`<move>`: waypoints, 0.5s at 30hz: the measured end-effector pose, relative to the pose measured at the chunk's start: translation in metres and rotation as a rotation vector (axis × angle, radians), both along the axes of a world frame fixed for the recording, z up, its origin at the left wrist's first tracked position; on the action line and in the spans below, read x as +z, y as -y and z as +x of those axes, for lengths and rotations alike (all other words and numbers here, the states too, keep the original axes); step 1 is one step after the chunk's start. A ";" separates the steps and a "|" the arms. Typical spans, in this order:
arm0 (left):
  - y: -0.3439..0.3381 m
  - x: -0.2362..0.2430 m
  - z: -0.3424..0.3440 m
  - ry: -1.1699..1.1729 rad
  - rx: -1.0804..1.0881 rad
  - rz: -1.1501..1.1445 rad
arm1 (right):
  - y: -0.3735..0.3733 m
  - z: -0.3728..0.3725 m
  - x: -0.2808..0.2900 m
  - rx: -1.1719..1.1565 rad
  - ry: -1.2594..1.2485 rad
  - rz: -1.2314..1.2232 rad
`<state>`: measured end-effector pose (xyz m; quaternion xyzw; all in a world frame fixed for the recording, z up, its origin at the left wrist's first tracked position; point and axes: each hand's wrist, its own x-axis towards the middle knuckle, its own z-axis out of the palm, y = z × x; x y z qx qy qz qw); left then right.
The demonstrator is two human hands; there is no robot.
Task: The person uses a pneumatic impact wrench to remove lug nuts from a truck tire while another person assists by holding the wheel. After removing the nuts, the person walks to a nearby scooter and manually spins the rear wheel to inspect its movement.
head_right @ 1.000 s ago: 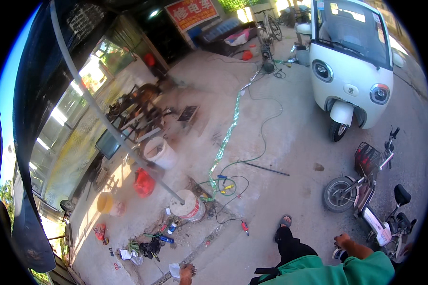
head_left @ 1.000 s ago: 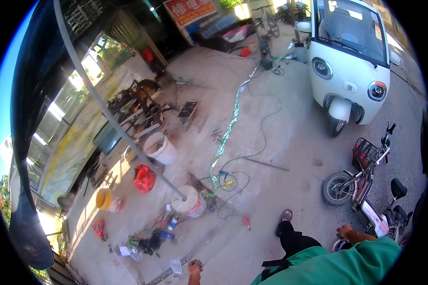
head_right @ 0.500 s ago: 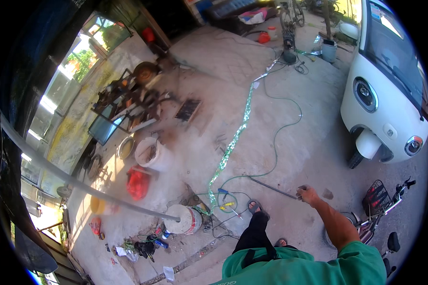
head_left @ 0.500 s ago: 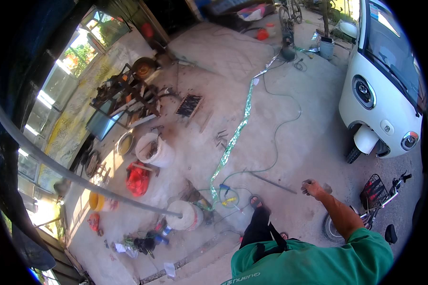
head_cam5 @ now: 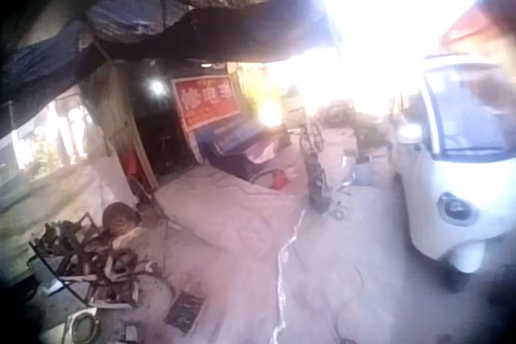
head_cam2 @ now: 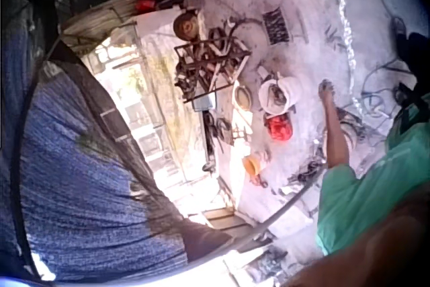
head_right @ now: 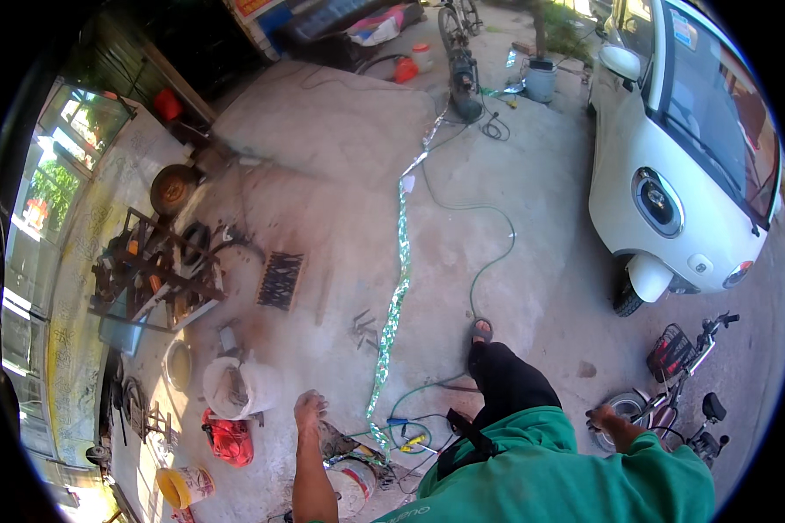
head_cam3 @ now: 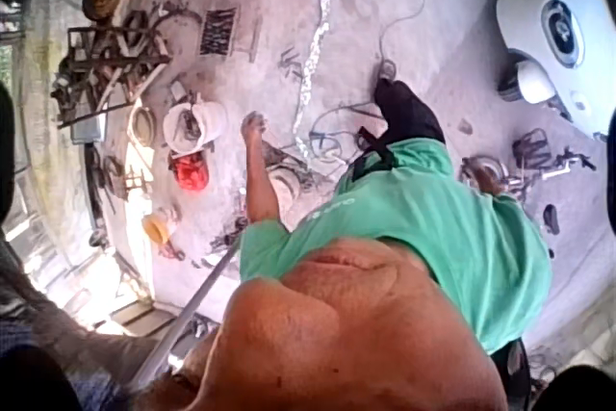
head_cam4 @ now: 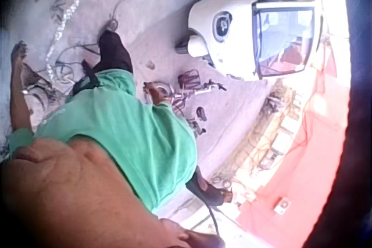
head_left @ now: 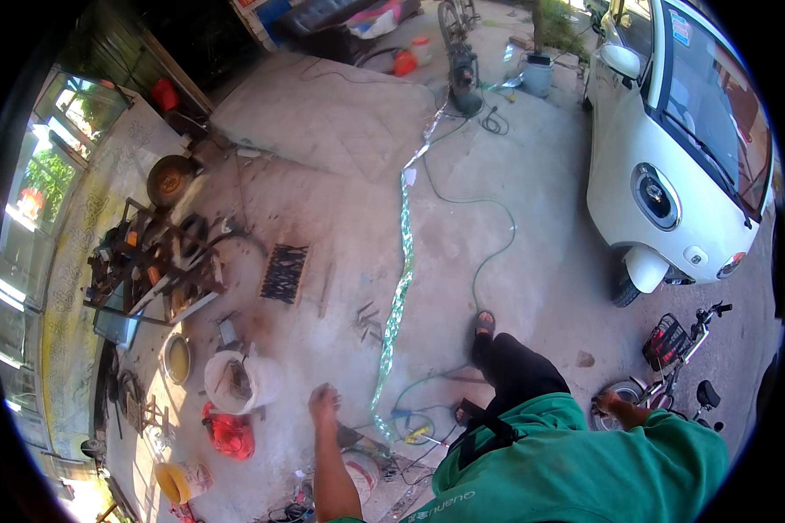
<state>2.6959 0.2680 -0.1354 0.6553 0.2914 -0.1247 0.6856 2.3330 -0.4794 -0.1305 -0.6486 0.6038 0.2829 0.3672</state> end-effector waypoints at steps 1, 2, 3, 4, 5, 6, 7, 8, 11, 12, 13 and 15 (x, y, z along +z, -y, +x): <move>0.006 0.017 0.037 0.020 -0.002 0.028 | -0.029 0.018 0.010 -0.070 -0.087 -0.028; 0.016 0.028 0.073 0.040 -0.012 0.040 | -0.039 0.043 0.022 0.018 -0.122 -0.030; 0.031 0.033 0.097 0.036 -0.057 0.021 | -0.046 0.064 0.034 0.102 -0.159 -0.036; 0.050 0.031 0.121 0.015 -0.138 0.009 | -0.054 0.078 0.039 0.175 -0.194 -0.041; 0.062 0.014 0.137 0.006 -0.223 -0.014 | -0.034 0.092 0.031 0.377 -0.163 0.105; 0.071 0.006 0.149 -0.065 -0.280 -0.013 | -0.036 0.136 0.024 0.257 -0.141 0.103; 0.076 -0.001 0.152 -0.118 -0.328 -0.042 | -0.046 0.186 0.026 0.136 -0.113 0.101; 0.091 -0.012 0.154 -0.167 -0.367 -0.147 | -0.009 0.215 0.019 0.100 -0.135 0.188; 0.096 -0.020 0.147 -0.437 -0.485 -0.051 | -0.010 0.426 0.084 0.239 0.055 0.142; 0.103 -0.011 0.146 -0.487 -0.523 -0.009 | -0.009 0.490 0.117 0.253 0.142 0.100; 0.108 0.008 0.148 -0.556 -0.444 -0.039 | -0.005 0.554 0.151 0.283 0.222 0.080; 0.104 0.009 0.152 -0.647 -0.287 -0.087 | -0.004 0.680 0.190 0.317 0.450 -0.002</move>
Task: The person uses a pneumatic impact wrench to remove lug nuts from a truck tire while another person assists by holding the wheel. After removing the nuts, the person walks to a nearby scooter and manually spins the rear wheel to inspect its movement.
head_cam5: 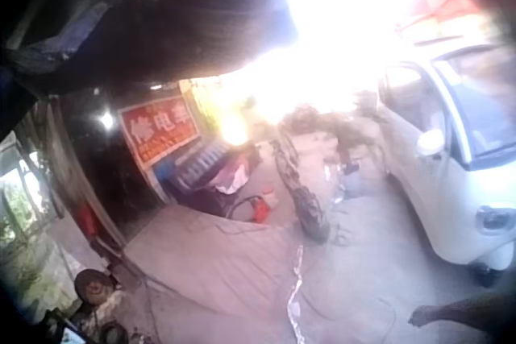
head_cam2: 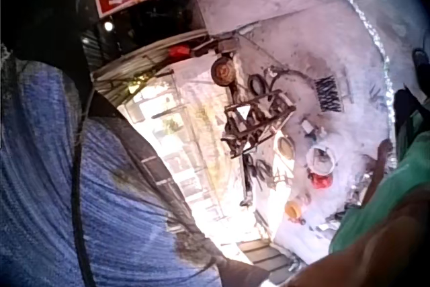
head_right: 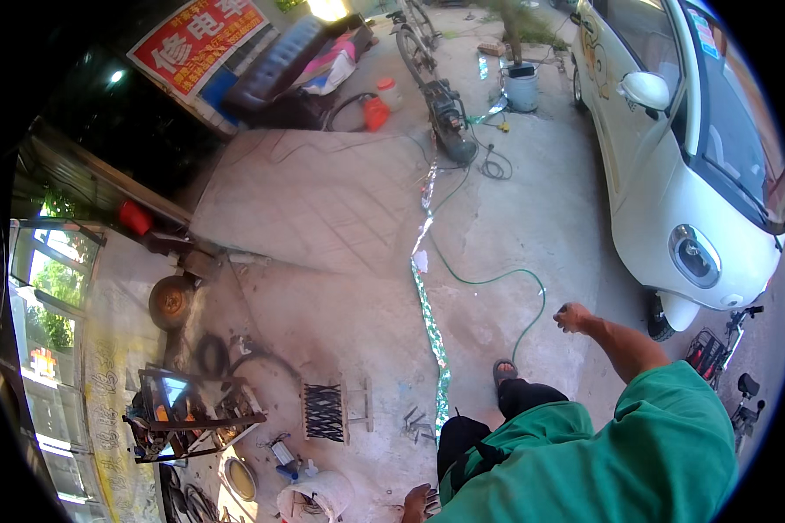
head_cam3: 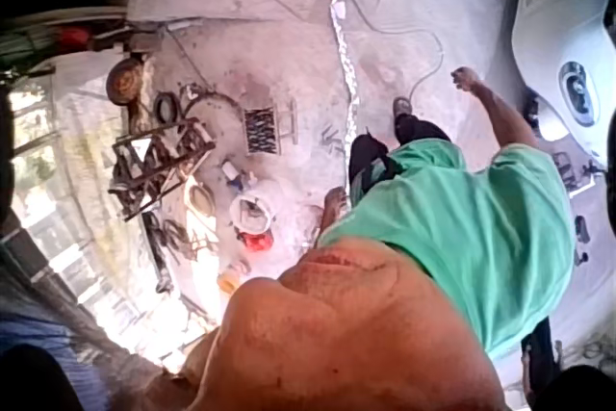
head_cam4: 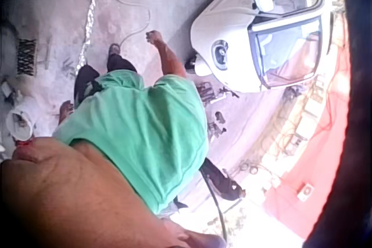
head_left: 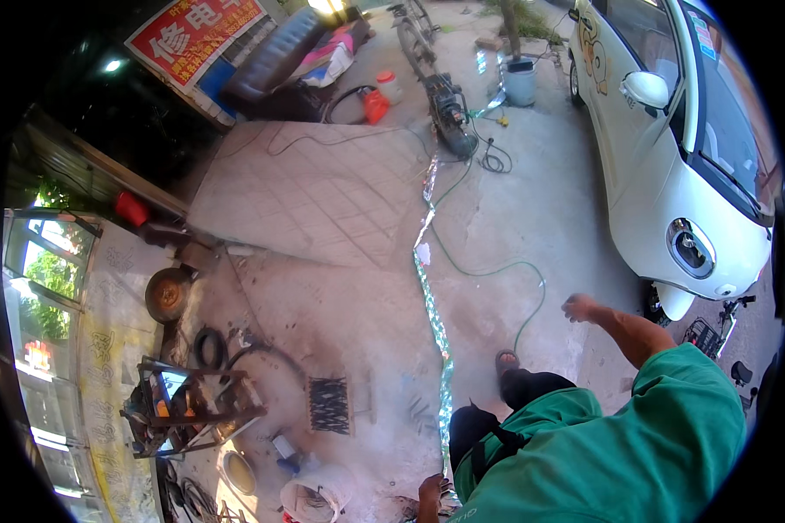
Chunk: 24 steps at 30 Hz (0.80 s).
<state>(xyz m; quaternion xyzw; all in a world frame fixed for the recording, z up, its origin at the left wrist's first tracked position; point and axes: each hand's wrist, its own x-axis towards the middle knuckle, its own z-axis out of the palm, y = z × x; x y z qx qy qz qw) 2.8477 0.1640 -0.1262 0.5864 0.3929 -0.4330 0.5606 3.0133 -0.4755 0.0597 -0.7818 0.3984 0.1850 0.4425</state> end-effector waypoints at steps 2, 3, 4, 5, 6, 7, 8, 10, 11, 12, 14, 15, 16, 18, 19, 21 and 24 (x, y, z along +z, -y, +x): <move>-0.013 -0.041 0.005 -0.021 0.061 -0.114 | 0.029 0.108 -0.012 0.014 0.178 -0.059; -0.014 -0.032 0.013 0.018 0.012 -0.109 | 0.030 0.157 -0.011 0.002 0.258 -0.080; -0.024 -0.004 0.025 0.129 -0.093 -0.039 | 0.002 0.208 0.004 -0.030 0.262 -0.026; -0.020 0.041 0.046 0.237 -0.201 0.037 | -0.035 0.257 0.028 -0.068 0.267 0.019; -0.017 0.067 0.067 0.314 -0.275 0.081 | -0.060 0.295 0.036 -0.081 0.295 0.127; -0.015 0.091 0.086 0.363 -0.322 0.115 | -0.089 0.323 0.040 -0.092 0.312 0.238; -0.013 0.097 0.104 0.389 -0.337 0.127 | -0.120 0.351 0.043 -0.002 0.296 0.267; -0.023 0.047 0.148 0.381 -0.288 0.000 | -0.171 0.397 0.040 0.165 0.227 0.321; -0.029 0.027 0.162 0.371 -0.269 -0.069 | -0.188 0.412 0.035 0.240 0.171 0.350; -0.037 0.016 0.182 0.382 -0.296 -0.061 | -0.203 0.423 0.026 0.348 0.105 0.329; -0.050 0.000 0.242 0.414 -0.340 -0.047 | -0.213 0.455 0.012 0.506 0.019 0.288; -0.057 0.003 0.258 0.411 -0.362 -0.044 | -0.207 0.462 0.007 0.547 -0.023 0.278; -0.072 0.011 0.291 0.279 -0.278 -0.123 | -0.198 0.472 0.003 0.518 -0.085 0.249; -0.100 0.025 0.365 0.068 0.039 -0.239 | -0.175 0.488 0.000 0.395 -0.111 0.169; -0.108 -0.019 0.419 -0.035 0.100 -0.111 | -0.179 0.505 0.007 0.336 -0.076 0.135; -0.121 0.095 0.531 0.229 0.187 -0.090 | -0.135 0.503 0.030 0.107 -0.161 0.046; -0.172 0.134 0.625 0.340 0.424 0.034 | -0.093 0.527 0.011 0.041 -0.243 0.001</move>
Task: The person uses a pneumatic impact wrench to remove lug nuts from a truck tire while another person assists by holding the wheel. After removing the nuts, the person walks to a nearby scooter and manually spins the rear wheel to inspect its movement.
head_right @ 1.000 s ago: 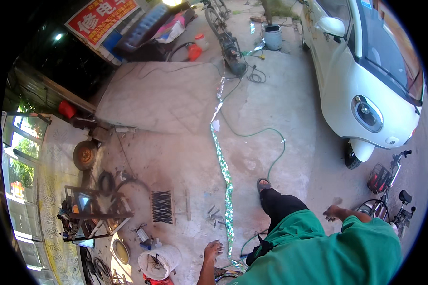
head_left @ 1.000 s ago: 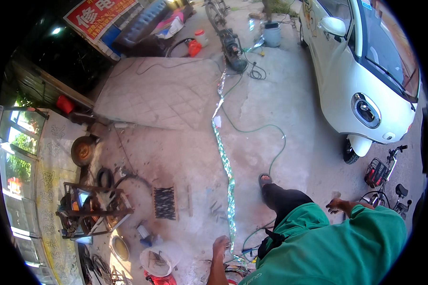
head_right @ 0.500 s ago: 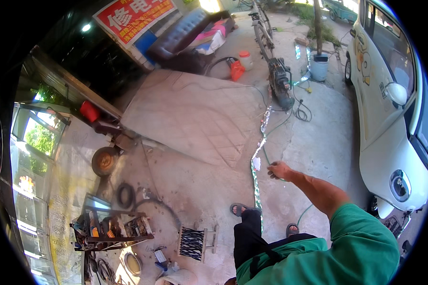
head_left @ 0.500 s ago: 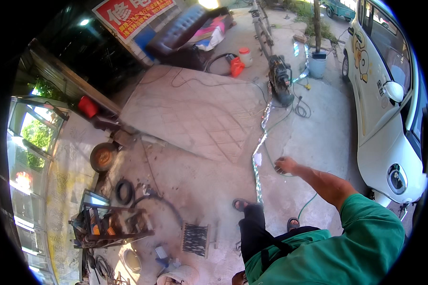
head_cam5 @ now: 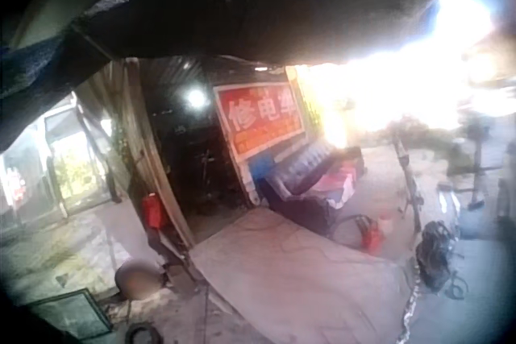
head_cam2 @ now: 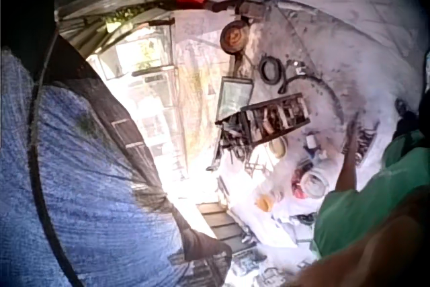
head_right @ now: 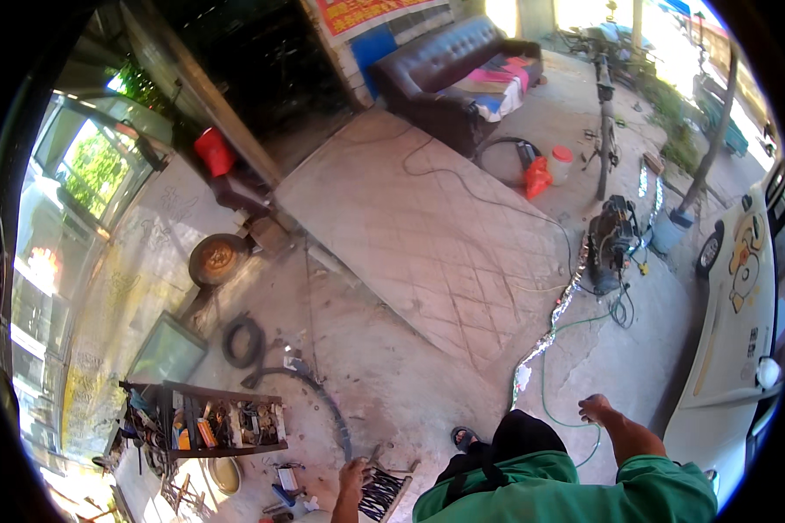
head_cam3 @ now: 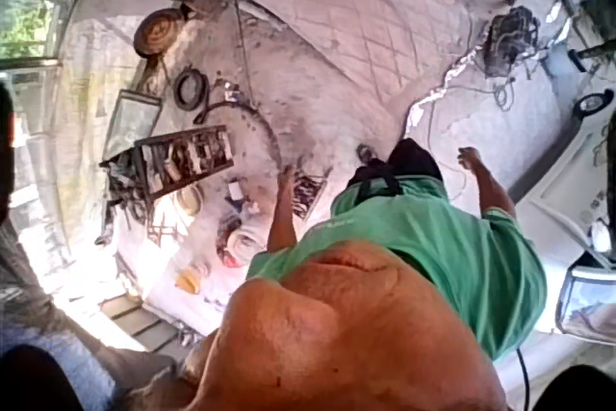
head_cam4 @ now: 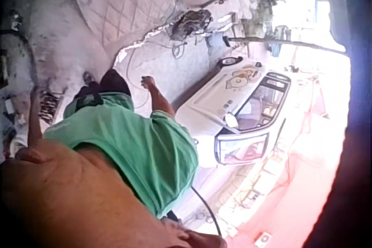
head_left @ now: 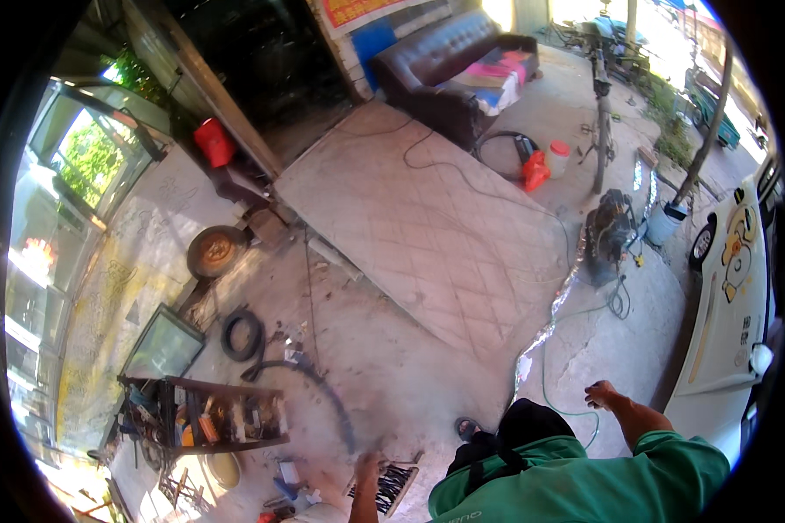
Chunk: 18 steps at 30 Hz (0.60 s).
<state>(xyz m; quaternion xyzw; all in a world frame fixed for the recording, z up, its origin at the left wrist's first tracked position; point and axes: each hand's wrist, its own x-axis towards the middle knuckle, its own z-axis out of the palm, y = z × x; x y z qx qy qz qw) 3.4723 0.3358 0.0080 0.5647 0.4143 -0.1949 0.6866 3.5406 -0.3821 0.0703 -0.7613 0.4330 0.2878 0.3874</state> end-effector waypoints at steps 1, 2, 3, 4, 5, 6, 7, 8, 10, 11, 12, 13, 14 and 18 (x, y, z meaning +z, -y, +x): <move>-0.006 0.003 0.028 0.050 0.042 0.010 | 0.026 0.006 -0.016 -0.022 -0.025 -0.024; -0.003 -0.003 0.055 0.100 0.102 0.003 | 0.065 0.010 -0.030 -0.063 -0.047 -0.041; 0.002 -0.010 0.076 0.130 0.082 -0.019 | 0.106 0.018 -0.037 -0.113 -0.049 -0.008; 0.000 -0.030 0.080 0.139 0.148 -0.059 | 0.105 0.039 -0.040 -0.065 -0.065 -0.012; 0.003 -0.006 0.093 0.122 0.145 -0.013 | 0.084 0.052 -0.033 -0.095 -0.102 0.053; 0.008 -0.009 0.091 0.088 0.189 -0.017 | 0.064 0.073 -0.026 -0.080 -0.158 0.078; 0.017 -0.027 0.084 0.048 0.259 -0.076 | 0.045 0.105 -0.025 -0.039 -0.215 0.103; 0.028 -0.038 0.071 0.013 0.332 -0.142 | 0.021 0.135 -0.024 0.026 -0.282 0.124; 0.054 -0.003 0.065 -0.138 0.365 -0.080 | -0.008 0.204 -0.023 0.153 -0.364 0.134; 0.073 -0.006 0.054 -0.165 0.410 -0.106 | -0.013 0.252 -0.021 0.224 -0.393 0.125; 0.092 0.003 0.043 -0.277 0.463 -0.010 | -0.019 0.295 -0.020 0.289 -0.421 0.119; 0.110 0.010 0.033 -0.322 0.583 -0.036 | -0.026 0.353 -0.017 0.355 -0.430 0.097; 0.147 0.015 0.023 -0.409 0.618 -0.009 | -0.025 0.420 -0.013 0.437 -0.432 0.054; 0.231 0.082 0.064 -0.517 0.877 -0.076 | -0.099 0.723 0.002 0.683 -0.296 -0.042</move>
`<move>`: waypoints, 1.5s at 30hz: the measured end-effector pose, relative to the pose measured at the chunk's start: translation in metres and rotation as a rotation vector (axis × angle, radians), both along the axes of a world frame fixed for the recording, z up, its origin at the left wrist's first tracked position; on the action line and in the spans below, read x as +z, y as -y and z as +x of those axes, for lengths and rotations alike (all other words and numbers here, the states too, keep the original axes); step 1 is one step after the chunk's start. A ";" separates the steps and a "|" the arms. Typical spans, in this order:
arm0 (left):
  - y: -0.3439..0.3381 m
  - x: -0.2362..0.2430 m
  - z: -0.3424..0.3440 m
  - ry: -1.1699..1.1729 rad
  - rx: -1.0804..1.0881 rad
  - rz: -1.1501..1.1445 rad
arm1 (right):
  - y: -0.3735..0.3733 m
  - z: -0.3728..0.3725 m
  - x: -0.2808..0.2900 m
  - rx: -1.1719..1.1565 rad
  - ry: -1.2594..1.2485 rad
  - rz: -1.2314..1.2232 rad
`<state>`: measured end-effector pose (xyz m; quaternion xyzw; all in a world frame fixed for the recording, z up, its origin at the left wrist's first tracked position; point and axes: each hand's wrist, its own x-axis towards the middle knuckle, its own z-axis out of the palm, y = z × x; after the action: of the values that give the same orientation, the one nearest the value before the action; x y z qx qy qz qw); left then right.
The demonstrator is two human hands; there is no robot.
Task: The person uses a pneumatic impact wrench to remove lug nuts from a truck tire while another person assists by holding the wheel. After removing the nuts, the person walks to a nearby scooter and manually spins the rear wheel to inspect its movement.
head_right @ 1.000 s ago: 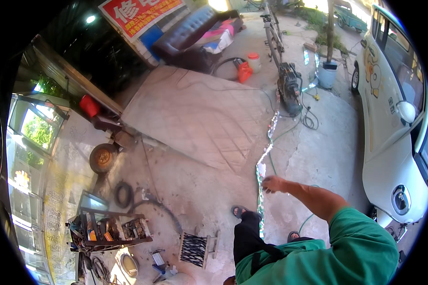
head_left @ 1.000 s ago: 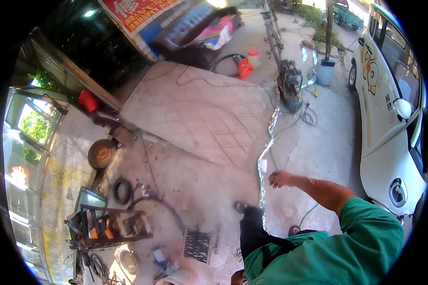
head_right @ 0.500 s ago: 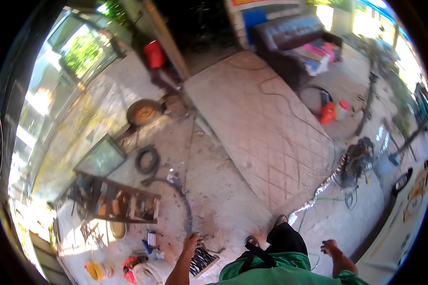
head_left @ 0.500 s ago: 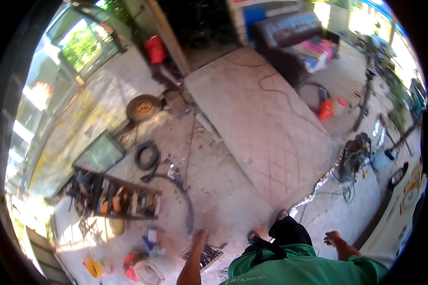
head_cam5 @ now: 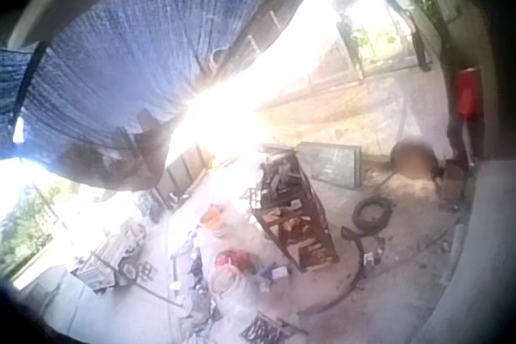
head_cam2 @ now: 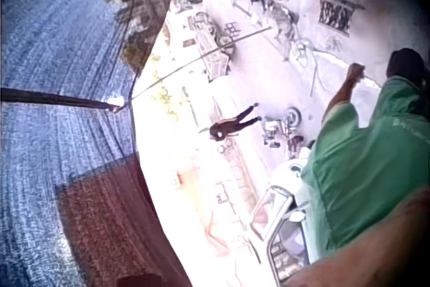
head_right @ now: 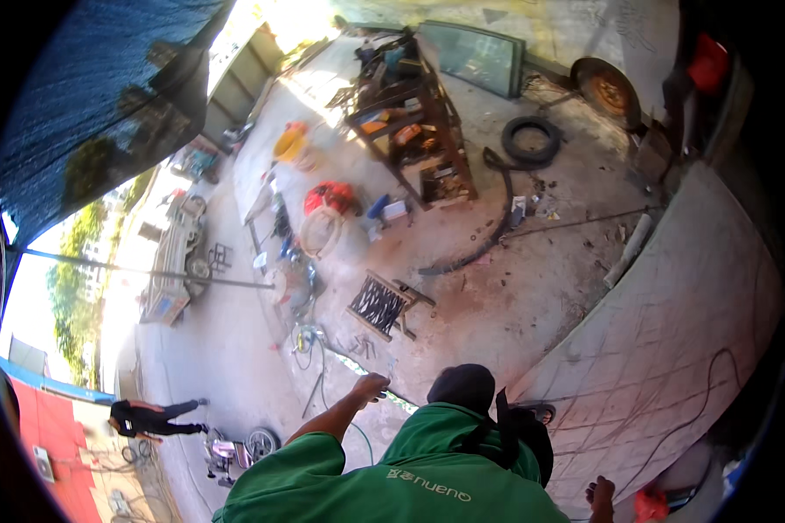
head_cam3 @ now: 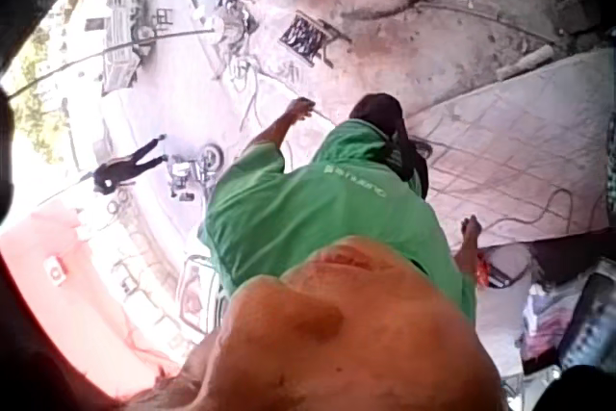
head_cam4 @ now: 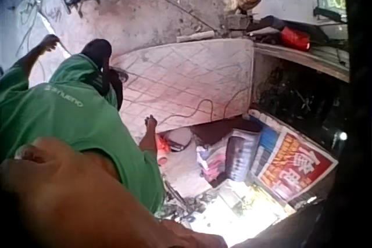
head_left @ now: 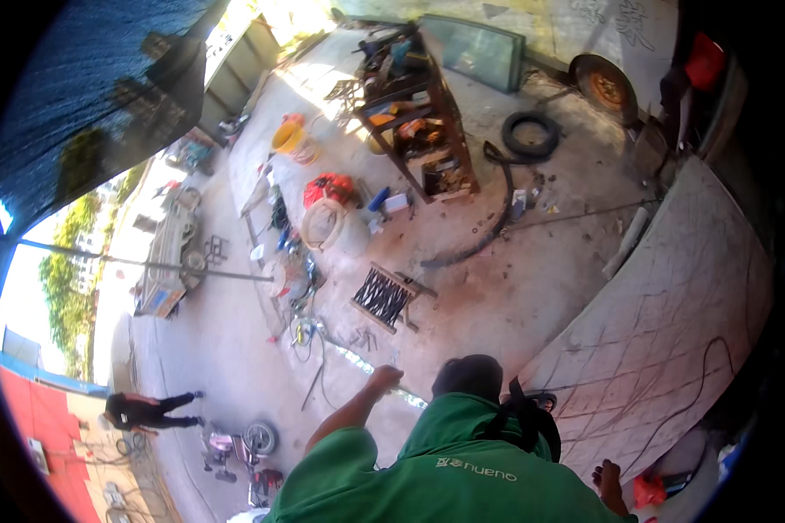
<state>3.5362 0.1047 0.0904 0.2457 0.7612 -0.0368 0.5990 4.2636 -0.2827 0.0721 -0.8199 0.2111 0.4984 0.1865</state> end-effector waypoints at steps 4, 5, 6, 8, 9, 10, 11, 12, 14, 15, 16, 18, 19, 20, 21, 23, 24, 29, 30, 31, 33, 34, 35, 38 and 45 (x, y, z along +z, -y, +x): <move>0.106 0.027 0.062 0.026 0.163 -0.106 | -0.202 0.234 0.018 0.329 0.334 0.188; 0.128 0.034 0.084 -0.004 0.163 -0.187 | -0.264 0.267 0.027 0.378 0.369 0.271; 0.136 0.037 0.112 0.001 0.142 -0.227 | -0.320 0.296 0.035 0.392 0.468 0.369; 0.157 0.035 0.154 0.042 0.133 -0.298 | -0.423 0.323 0.052 0.520 0.524 0.531; 0.169 0.034 0.173 0.064 0.098 -0.338 | -0.470 0.317 0.065 0.600 0.522 0.603; 0.169 0.037 0.191 0.069 0.012 -0.400 | -0.501 0.301 0.079 0.682 0.480 0.673; 0.162 0.039 0.213 0.081 -0.068 -0.452 | -0.522 0.281 0.098 0.754 0.409 0.747; 0.152 0.038 0.229 0.093 -0.118 -0.501 | -0.530 0.249 0.126 0.749 0.256 0.832; 0.122 0.014 0.251 0.202 -0.373 -0.275 | -0.514 0.201 0.189 0.920 0.146 0.792; 0.077 0.015 0.272 0.200 -0.299 -0.208 | -0.488 0.201 0.178 0.914 0.055 0.796; 0.024 0.015 0.290 0.200 -0.242 -0.135 | -0.460 0.202 0.167 0.896 -0.024 0.798; -0.079 0.024 0.336 0.194 -0.092 0.083 | -0.395 0.213 0.169 0.803 -0.065 0.555; -0.132 0.041 0.356 0.257 -0.089 0.196 | -0.353 0.222 0.163 0.674 -0.060 0.467; -0.185 0.056 0.383 0.285 -0.077 0.310 | -0.301 0.241 0.147 0.538 -0.028 0.356; -0.221 0.071 0.410 0.313 -0.078 0.424 | -0.243 0.262 0.133 0.386 -0.002 0.251; -0.281 0.096 0.451 0.351 -0.090 0.413 | -0.143 0.289 0.121 0.168 0.024 -0.052; -0.297 0.089 0.458 0.397 -0.076 0.417 | -0.101 0.312 0.115 0.131 0.046 -0.114; -0.260 0.008 0.462 0.334 -0.213 0.168 | 0.000 0.352 0.121 -0.061 0.110 -0.201; -0.242 -0.015 0.457 0.315 -0.251 0.095 | -0.028 0.365 0.120 -0.025 0.173 -0.187; -0.236 -0.015 0.467 0.280 -0.331 -0.004 | -0.038 0.366 0.120 -0.067 0.112 -0.095; -0.220 -0.009 0.503 0.294 -0.439 -0.116 | -0.106 0.379 0.135 0.002 0.037 0.027; -0.216 -0.008 0.539 0.348 -0.505 -0.177 | -0.114 0.391 0.137 -0.002 0.033 0.023; -0.209 0.000 0.549 0.382 -0.550 -0.264 | -0.110 0.398 0.134 0.039 0.070 0.067; -0.202 0.076 0.644 0.428 -0.506 -0.246 | -0.189 0.454 0.172 0.099 0.024 0.159; -0.254 0.136 0.765 0.302 -0.530 -0.143 | -0.269 0.646 0.163 0.429 0.289 0.364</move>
<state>4.3015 0.3589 0.2264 0.3956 0.5688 -0.2081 0.6904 4.9101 -0.0135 0.2353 -0.8613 -0.0878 0.4341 0.2489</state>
